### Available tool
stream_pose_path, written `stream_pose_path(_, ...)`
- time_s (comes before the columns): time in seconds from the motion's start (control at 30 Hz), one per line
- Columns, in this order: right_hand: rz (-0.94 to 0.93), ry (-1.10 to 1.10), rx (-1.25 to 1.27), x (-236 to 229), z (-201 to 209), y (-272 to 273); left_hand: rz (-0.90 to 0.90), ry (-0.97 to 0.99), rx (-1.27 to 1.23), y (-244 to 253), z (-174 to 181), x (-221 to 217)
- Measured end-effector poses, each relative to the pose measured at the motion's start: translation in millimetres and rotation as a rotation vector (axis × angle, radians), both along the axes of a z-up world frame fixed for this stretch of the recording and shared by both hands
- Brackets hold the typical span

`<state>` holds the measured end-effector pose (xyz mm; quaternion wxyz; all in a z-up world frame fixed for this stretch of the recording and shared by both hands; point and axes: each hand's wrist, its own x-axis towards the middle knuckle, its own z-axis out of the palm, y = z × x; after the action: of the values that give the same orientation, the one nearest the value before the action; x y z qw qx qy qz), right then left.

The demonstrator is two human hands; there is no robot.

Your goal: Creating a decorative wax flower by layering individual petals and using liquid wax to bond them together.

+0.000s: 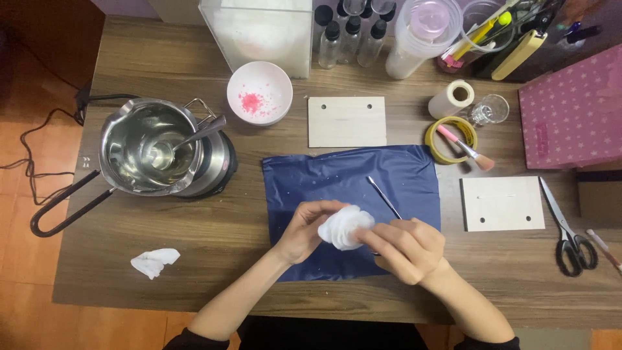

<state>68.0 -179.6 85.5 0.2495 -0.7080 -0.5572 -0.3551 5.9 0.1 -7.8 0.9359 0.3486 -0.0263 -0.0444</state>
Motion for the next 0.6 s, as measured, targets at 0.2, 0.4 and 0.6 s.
stream_pose_path(0.2, 0.041, -0.038, -0.007, 3, 6, 6, 0.05, 0.015, 0.026, 2, 16, 4)
stream_pose_path(0.4, 0.022, 0.133, -0.16, 10, 13, 0, 0.14, 0.07, 0.171, 5, 2, 6)
stream_pose_path(0.6, -0.104, 0.216, -0.157, 12, 24, 9, 0.208, 0.067, 0.144, 4, 13, 6)
